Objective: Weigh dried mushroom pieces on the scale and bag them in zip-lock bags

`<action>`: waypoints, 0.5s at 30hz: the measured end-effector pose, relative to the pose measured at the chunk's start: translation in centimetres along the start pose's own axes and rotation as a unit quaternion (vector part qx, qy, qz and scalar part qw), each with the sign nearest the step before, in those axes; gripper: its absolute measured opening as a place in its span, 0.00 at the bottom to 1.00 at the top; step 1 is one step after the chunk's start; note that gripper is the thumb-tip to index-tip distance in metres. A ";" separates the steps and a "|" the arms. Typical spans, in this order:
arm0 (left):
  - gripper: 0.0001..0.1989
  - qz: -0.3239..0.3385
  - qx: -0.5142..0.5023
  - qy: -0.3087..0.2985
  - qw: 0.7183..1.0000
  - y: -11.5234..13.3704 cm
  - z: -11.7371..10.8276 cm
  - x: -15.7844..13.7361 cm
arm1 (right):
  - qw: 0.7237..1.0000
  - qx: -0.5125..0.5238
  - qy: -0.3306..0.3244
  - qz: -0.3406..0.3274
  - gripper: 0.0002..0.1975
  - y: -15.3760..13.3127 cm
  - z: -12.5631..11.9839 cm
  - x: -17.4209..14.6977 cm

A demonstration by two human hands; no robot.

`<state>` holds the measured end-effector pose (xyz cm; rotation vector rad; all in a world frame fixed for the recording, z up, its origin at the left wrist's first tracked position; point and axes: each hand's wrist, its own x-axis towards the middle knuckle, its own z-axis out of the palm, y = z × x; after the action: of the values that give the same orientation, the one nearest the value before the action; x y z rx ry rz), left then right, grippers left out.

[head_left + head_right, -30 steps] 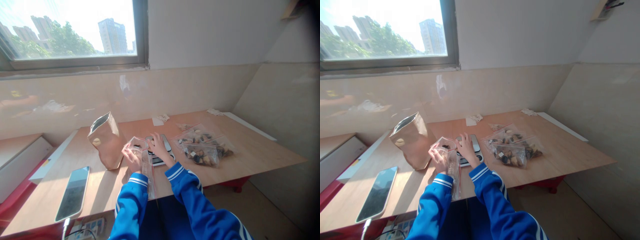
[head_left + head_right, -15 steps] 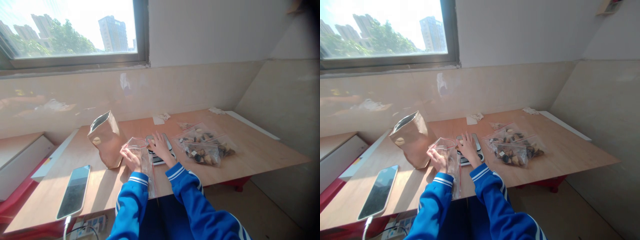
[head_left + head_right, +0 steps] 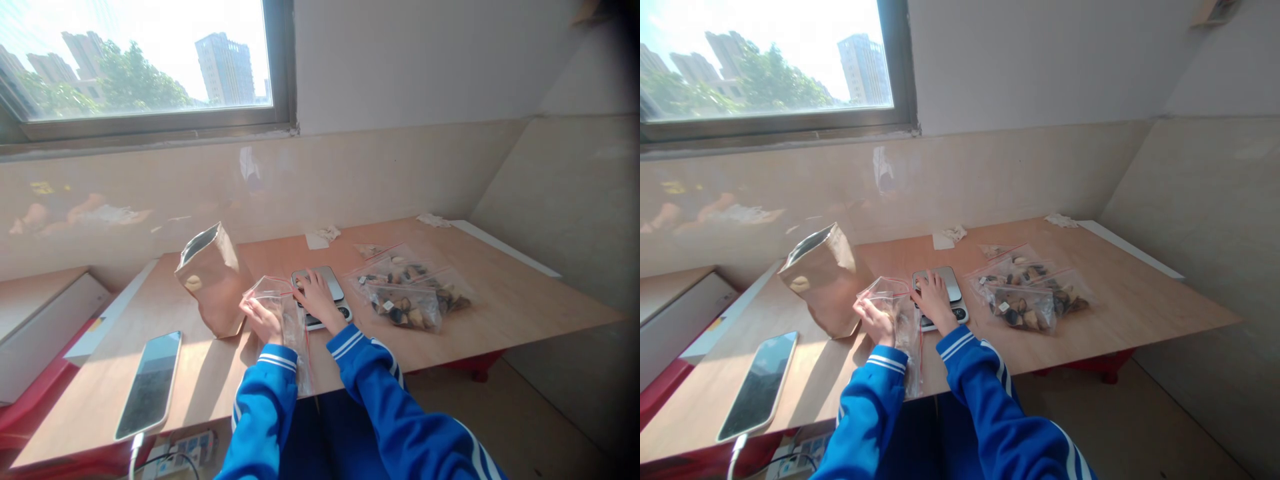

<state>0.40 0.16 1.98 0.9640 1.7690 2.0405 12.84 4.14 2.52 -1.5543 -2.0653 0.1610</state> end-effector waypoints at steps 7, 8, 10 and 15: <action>0.18 0.017 -0.014 -0.014 1.000 0.2 0.0 -0.1 | 0.999 -0.031 0.023 0.017 0.18 0.1 0.0 0.0; 0.18 0.020 -0.015 -0.022 0.999 0.1 0.1 -0.1 | 0.999 -0.033 0.028 0.021 0.18 0.2 0.1 0.1; 0.18 0.027 -0.017 -0.035 0.999 -0.1 0.1 -0.1 | 0.999 -0.024 0.037 0.025 0.17 0.3 0.3 0.2; 0.18 0.038 -0.019 -0.044 0.998 -0.4 0.2 -0.1 | 0.998 0.016 0.044 0.029 0.16 0.8 0.4 0.6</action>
<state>0.55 0.36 1.62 1.1087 1.6659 2.0357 13.19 5.05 2.03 -1.5748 -1.9428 0.1430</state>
